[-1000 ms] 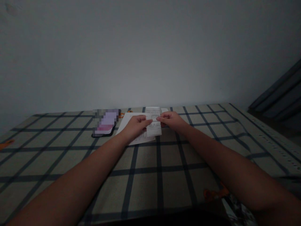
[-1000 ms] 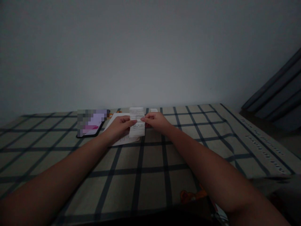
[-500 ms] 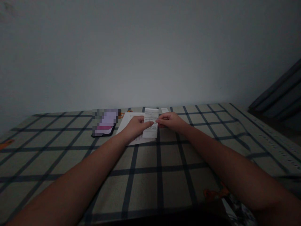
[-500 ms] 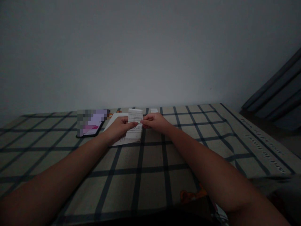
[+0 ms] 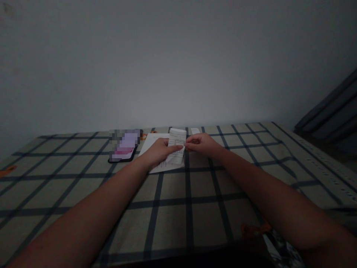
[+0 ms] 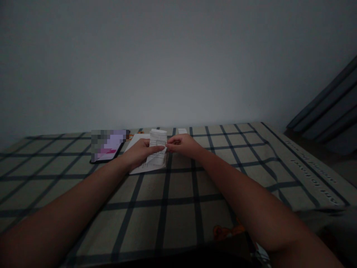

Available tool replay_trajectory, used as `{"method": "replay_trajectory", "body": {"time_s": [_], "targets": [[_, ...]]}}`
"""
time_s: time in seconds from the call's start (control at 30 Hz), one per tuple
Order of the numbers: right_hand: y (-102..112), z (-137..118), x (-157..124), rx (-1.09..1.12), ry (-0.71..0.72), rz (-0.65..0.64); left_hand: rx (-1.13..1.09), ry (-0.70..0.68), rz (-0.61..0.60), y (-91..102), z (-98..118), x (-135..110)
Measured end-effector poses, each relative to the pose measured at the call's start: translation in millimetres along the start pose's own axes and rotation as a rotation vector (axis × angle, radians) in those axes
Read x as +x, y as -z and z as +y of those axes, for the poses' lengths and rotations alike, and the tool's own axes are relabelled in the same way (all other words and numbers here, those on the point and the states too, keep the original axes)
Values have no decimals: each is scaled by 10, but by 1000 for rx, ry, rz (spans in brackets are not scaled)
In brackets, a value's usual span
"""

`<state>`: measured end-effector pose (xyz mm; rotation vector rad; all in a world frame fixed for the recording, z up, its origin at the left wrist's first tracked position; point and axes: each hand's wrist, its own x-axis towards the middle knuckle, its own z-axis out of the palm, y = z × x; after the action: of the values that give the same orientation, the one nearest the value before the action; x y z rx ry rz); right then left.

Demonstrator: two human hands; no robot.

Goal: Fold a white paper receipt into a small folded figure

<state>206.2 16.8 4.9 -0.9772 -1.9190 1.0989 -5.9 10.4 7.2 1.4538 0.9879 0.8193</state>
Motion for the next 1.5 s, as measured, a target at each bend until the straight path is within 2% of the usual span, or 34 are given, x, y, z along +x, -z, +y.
{"method": "replay_trajectory", "body": {"time_s": [0.13, 0.33, 0.6, 0.83, 0.93, 1.03, 1.1, 1.23, 1.37, 1.5], "targets": [[0, -28, -17, -102, 28, 28, 9, 19, 13, -19, 1, -14], [-26, -26, -16, -147, 43, 40, 150, -46, 21, -38, 19, -31], [-45, -67, -23, -194, 84, 73, 206, -43, -21, -8, 48, -31], [26, -106, -19, -234, 83, 229, 241, -26, -56, -14, 80, -61], [88, -92, -10, -262, 109, 347, 258, -5, -69, -22, 83, -71], [133, -70, 5, -233, 74, 446, 232, -31, -62, -43, 82, -72], [122, -60, 13, -159, 29, 411, 193, -51, -32, -55, 79, -65], [25, -61, 6, -19, 42, 206, 104, -47, -5, -65, 72, -49], [-26, -70, -16, -95, 105, 112, 62, -51, -26, -67, 61, -41], [5, -75, -28, -116, 96, 50, 53, -39, -2, -72, 42, -31]]}}
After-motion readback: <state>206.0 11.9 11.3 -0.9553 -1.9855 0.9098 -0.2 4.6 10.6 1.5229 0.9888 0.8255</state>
